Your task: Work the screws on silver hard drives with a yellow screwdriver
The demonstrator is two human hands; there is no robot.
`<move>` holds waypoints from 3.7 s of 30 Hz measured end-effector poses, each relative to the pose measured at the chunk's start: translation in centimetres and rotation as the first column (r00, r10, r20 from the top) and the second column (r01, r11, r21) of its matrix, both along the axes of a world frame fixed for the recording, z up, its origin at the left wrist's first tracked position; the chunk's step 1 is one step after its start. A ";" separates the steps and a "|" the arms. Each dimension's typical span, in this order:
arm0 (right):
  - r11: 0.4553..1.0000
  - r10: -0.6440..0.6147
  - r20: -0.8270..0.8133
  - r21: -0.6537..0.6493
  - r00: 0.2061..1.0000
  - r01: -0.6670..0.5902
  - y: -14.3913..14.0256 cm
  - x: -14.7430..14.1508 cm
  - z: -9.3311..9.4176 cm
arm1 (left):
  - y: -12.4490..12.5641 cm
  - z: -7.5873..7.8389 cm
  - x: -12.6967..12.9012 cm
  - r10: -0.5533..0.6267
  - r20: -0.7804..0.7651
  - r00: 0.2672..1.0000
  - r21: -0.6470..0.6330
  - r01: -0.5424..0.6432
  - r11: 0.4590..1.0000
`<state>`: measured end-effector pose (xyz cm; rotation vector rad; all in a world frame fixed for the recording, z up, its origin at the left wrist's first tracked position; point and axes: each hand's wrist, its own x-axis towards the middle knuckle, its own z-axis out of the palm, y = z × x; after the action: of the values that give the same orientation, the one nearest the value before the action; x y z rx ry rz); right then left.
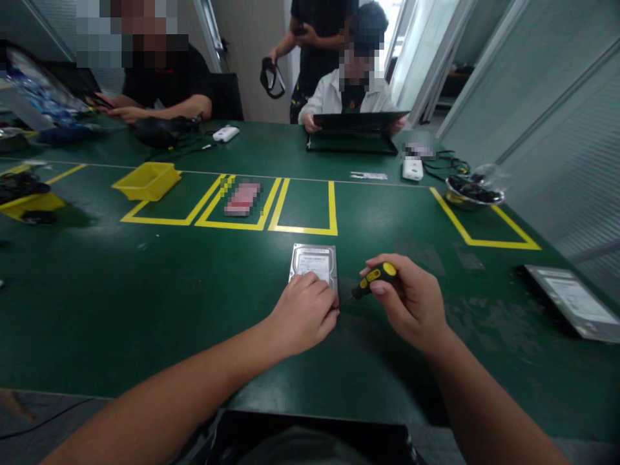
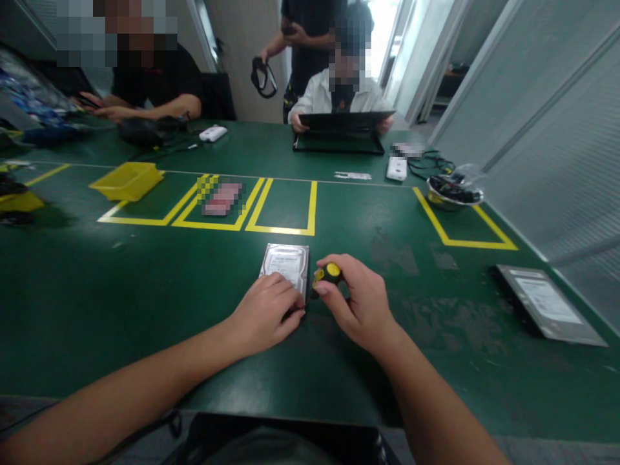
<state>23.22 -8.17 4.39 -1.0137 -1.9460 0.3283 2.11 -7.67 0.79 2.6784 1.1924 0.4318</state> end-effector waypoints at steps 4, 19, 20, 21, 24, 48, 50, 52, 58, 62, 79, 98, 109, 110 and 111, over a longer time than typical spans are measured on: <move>0.998 0.058 0.065 0.023 0.996 -0.060 0.1 -0.1 1.0 | -0.1 0.1 0.0 -0.001 0.001 1.000 -0.004 0.001 1.000; 0.992 0.119 0.260 -0.003 0.958 -0.122 -1.1 -0.4 4.4 | -0.1 0.0 -0.1 -0.002 0.011 1.000 0.030 0.002 1.000; 0.991 0.134 0.286 -0.033 0.949 -0.130 -1.2 -0.4 4.8 | -0.1 0.0 -0.1 -0.004 0.010 1.000 0.034 0.003 0.999; 0.988 0.155 0.308 -0.063 0.939 -0.142 -1.4 -0.4 5.2 | -0.1 0.0 -0.1 -0.006 0.010 1.000 0.037 0.005 0.999; 0.975 0.209 0.343 -0.142 0.916 -0.169 -1.6 -0.6 6.5 | -0.1 -0.1 -0.2 -0.004 0.016 1.000 0.037 0.004 0.999; 0.959 0.269 0.481 -0.218 0.835 -0.183 -0.3 -2.0 11.2 | -0.3 -0.1 -0.1 0.014 0.060 0.998 0.025 -0.016 1.000; 0.953 0.288 0.480 -0.229 0.829 -0.199 -0.2 -1.9 11.2 | -0.3 -0.2 -0.1 0.015 0.054 0.998 0.028 -0.016 0.999; 0.951 0.296 0.487 -0.230 0.822 -0.206 -0.2 -1.8 11.2 | -0.3 -0.1 -0.1 0.014 0.047 0.999 0.038 -0.016 0.999; 0.949 0.301 0.495 -0.237 0.815 -0.207 0.1 -1.4 11.0 | -0.4 0.1 -0.2 0.013 0.019 1.000 0.073 -0.015 0.997; 0.946 0.314 0.485 -0.237 0.816 -0.223 0.2 -1.0 10.9 | -0.4 0.1 -0.3 0.011 0.028 1.000 0.060 -0.013 0.998; 0.921 0.376 0.420 -0.264 0.826 -0.285 0.8 -1.3 10.8 | -0.4 0.0 -0.3 0.019 0.047 0.999 0.056 -0.021 0.998; 0.903 0.423 0.423 -0.267 0.801 -0.336 0.9 -0.8 10.6 | -0.4 0.0 0.0 0.025 0.039 0.999 0.106 -0.029 0.994; 0.912 0.406 0.406 -0.232 0.819 -0.338 1.0 -0.8 10.4 | -0.4 -0.2 0.0 0.029 0.061 0.998 0.096 -0.035 0.995; 0.909 0.412 0.403 -0.245 0.817 -0.338 0.9 -0.8 10.5 | -0.4 -0.2 0.0 0.030 0.062 0.998 0.093 -0.035 0.995; 0.904 0.421 0.404 -0.263 0.812 -0.337 0.9 -0.8 10.5 | -0.4 -0.3 0.0 0.030 0.063 0.998 0.089 -0.035 0.995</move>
<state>22.39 -7.28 14.94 -0.8536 -2.5978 0.5386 2.13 -8.07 0.54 2.7026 1.2291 0.5822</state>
